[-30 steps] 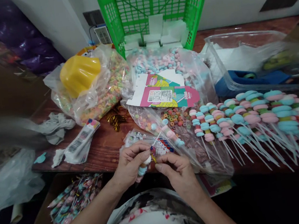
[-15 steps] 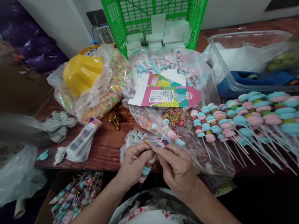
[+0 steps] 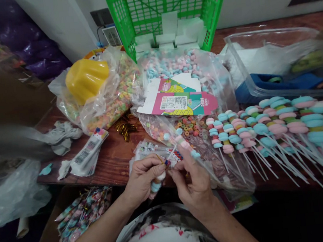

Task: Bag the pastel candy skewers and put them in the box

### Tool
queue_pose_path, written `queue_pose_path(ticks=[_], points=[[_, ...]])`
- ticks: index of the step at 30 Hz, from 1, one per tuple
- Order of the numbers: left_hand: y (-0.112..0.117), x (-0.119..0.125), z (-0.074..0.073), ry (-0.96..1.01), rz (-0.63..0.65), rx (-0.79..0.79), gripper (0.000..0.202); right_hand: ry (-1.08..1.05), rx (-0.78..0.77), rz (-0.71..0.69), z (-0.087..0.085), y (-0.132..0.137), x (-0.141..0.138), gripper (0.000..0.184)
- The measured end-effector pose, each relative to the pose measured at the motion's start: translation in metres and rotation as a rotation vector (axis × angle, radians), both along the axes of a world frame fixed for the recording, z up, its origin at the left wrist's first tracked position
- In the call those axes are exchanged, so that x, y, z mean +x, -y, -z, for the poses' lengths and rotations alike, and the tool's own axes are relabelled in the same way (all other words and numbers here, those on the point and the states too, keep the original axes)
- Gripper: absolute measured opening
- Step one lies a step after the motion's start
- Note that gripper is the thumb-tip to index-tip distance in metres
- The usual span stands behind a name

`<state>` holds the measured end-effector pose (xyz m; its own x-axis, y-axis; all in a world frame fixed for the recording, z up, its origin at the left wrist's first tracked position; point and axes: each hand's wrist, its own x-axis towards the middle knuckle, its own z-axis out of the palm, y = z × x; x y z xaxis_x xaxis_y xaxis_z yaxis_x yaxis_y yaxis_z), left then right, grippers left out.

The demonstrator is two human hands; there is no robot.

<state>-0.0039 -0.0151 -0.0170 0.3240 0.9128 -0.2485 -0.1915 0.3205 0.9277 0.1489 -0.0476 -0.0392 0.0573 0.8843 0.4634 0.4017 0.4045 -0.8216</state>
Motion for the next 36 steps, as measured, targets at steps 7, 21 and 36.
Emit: queue_pose_path(ticks=[7, 21, 36], points=[[-0.001, 0.004, -0.009, -0.05, -0.01, 0.138, 0.019, -0.402, -0.528, -0.165, -0.004, 0.005, -0.001, 0.018], [-0.009, -0.007, -0.027, 0.066, 0.62, -0.5, 0.018, 0.42, 0.33, -0.636, -0.041, -0.007, 0.04, 0.026], [-0.051, -0.014, -0.074, -0.305, 0.991, 0.056, 0.023, 0.831, 0.528, -0.653, -0.069, -0.006, 0.03, 0.019]])
